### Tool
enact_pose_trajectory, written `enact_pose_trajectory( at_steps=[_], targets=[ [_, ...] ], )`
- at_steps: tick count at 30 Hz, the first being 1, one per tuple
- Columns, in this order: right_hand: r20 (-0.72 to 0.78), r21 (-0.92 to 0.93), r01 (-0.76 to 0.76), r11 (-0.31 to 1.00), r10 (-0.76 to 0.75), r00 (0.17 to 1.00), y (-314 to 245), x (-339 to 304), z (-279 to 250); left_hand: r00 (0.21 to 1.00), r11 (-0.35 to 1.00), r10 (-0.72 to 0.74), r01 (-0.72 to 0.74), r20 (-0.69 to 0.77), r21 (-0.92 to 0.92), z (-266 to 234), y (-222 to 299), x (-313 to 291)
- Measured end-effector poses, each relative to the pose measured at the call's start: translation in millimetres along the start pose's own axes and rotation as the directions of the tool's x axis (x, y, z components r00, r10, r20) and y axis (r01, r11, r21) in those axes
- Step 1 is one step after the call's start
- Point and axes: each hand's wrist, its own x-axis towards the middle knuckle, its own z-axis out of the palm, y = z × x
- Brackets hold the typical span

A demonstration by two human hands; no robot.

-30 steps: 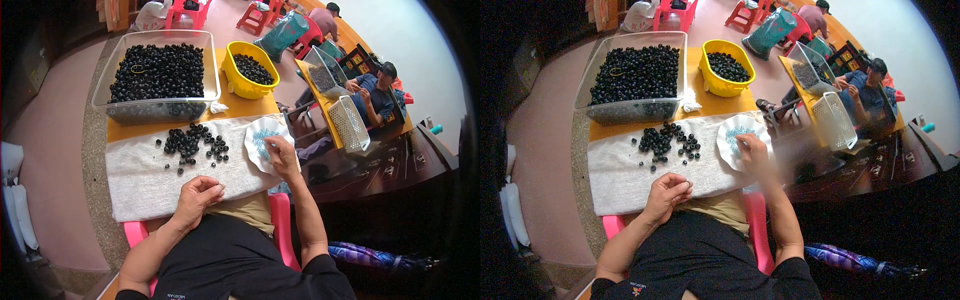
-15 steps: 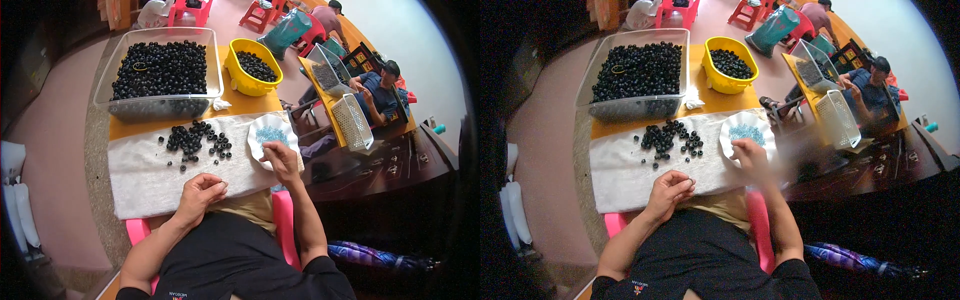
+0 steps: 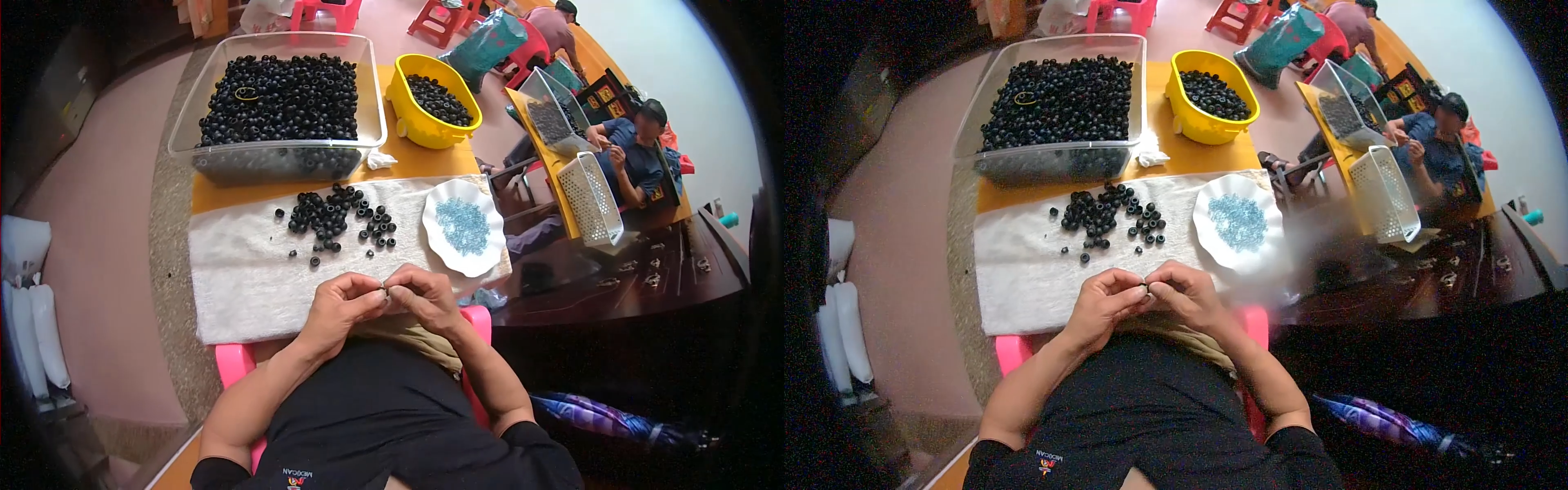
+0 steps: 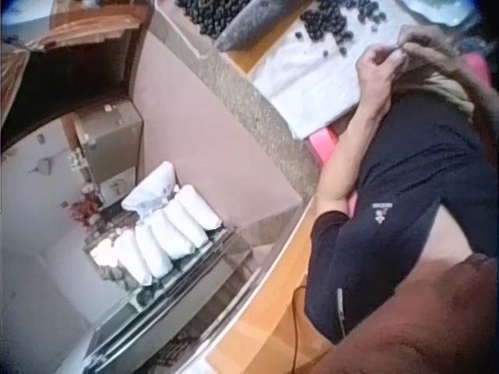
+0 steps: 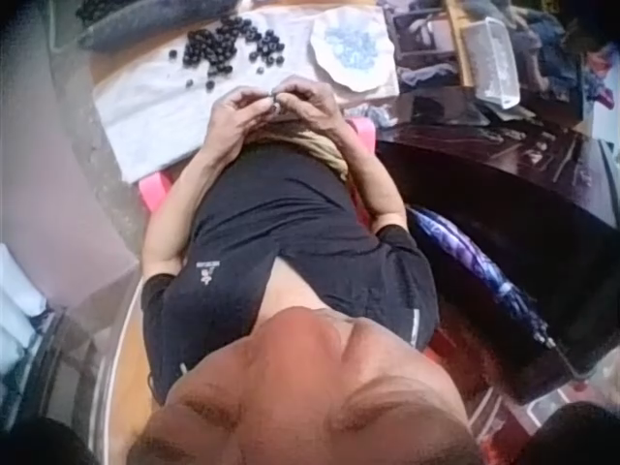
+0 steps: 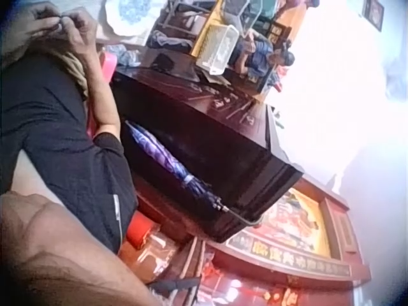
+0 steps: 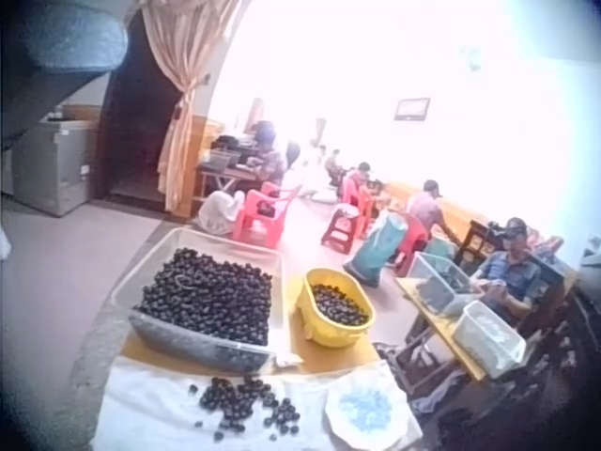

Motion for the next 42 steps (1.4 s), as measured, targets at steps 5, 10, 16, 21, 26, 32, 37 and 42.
enact_pose_trajectory(
  at_steps=[5,10,16,21,26,32,37,42],
  targets=[
    [-0.041,-0.031,-0.034,0.999,0.033,0.999,11,1,-3,1.000,1.000,0.001,-0.001,0.004,-0.013,-1,-1,1],
    [-0.061,-0.011,-0.088,0.996,0.087,0.994,15,1,-5,1.000,1.000,-0.001,0.001,0.013,-0.006,-1,1,1],
    [-0.054,0.067,-0.107,0.992,0.111,0.992,18,1,-5,1.000,1.000,0.005,-0.004,0.016,-0.029,0,0,1],
    [-0.104,0.037,-0.046,0.998,0.049,0.993,18,1,-1,1.000,1.000,-0.006,0.006,0.007,-0.021,1,1,1],
    [-0.120,0.021,-0.023,1.000,0.025,0.992,17,1,-1,1.000,1.000,0.000,-0.001,-0.006,-0.008,4,2,0],
    [-0.083,-0.034,0.024,0.999,-0.027,0.996,12,0,1,1.000,1.000,0.000,0.000,0.003,-0.011,3,1,-1],
    [-0.083,-0.046,0.019,0.999,-0.023,0.996,9,-1,3,1.000,1.000,-0.006,0.006,0.003,-0.026,4,2,-1],
    [-0.086,-0.053,-0.038,0.998,0.034,0.996,8,0,1,1.000,1.000,-0.011,0.011,0.012,-0.013,1,0,0]
  ],
)
